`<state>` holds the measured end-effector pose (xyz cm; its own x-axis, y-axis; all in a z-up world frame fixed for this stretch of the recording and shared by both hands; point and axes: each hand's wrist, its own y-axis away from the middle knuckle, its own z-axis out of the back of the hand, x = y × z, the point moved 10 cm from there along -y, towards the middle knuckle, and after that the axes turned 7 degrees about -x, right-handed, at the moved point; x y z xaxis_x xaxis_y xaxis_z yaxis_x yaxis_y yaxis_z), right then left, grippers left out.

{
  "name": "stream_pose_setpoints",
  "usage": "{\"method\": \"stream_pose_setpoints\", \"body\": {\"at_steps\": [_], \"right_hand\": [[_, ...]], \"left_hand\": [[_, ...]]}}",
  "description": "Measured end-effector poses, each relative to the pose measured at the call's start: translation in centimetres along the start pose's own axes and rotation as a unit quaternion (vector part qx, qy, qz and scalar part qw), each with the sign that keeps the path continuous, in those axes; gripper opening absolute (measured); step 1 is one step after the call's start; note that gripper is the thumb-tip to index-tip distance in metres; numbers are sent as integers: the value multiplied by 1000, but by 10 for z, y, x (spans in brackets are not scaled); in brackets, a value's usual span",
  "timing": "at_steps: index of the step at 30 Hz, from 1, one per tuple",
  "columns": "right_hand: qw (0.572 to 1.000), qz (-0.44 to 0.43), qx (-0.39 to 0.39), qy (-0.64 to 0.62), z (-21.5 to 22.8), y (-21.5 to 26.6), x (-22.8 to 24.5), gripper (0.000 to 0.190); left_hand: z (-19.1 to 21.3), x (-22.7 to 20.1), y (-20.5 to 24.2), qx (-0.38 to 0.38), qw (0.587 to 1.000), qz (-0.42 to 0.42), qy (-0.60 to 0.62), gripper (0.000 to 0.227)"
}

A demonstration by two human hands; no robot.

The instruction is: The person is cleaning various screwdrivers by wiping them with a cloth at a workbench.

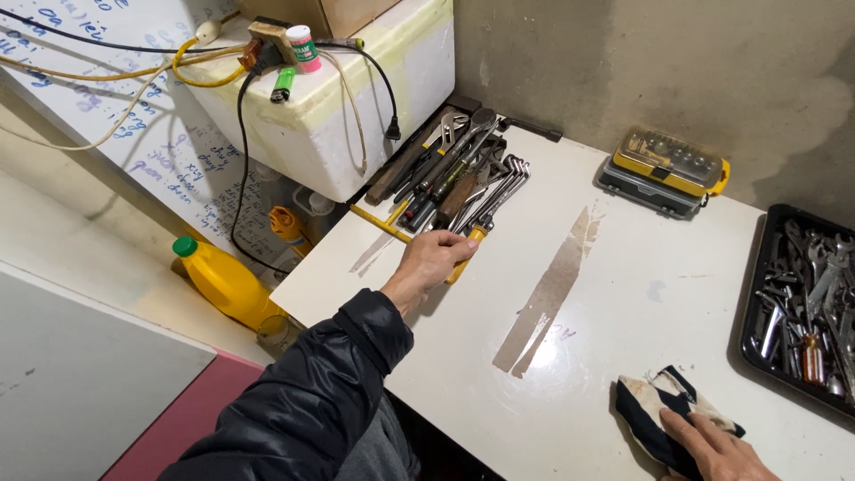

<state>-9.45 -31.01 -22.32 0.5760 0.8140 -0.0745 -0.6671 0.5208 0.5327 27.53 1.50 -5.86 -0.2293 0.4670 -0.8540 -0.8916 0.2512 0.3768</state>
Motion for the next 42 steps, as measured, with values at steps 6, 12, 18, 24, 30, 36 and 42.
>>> {"method": "stream_pose_setpoints", "body": {"at_steps": [6,12,18,24,30,36,42], "right_hand": [[1000,-10,-18,1,1,5,0,113],[999,-20,-45,-2,9,12,4,116],[995,19,-98,25,-27,-20,-19,108],[993,25,-106,37,-31,-24,-22,108],[980,29,-196,22,-38,-29,-33,92],[947,42,-317,-4,-16,-5,-14,73],[892,38,-448,-43,-10,9,-6,67]], "left_hand": [[14,0,-7,-42,999,2,28,23],[47,4,-24,-129,988,46,70,16],[74,22,-73,-196,980,33,2,20],[78,14,-94,-200,976,16,-84,24],[74,12,-131,-196,964,-28,-176,30],[75,14,-153,-206,953,-34,-218,35],[74,11,-163,-214,948,-55,-229,34]]}}
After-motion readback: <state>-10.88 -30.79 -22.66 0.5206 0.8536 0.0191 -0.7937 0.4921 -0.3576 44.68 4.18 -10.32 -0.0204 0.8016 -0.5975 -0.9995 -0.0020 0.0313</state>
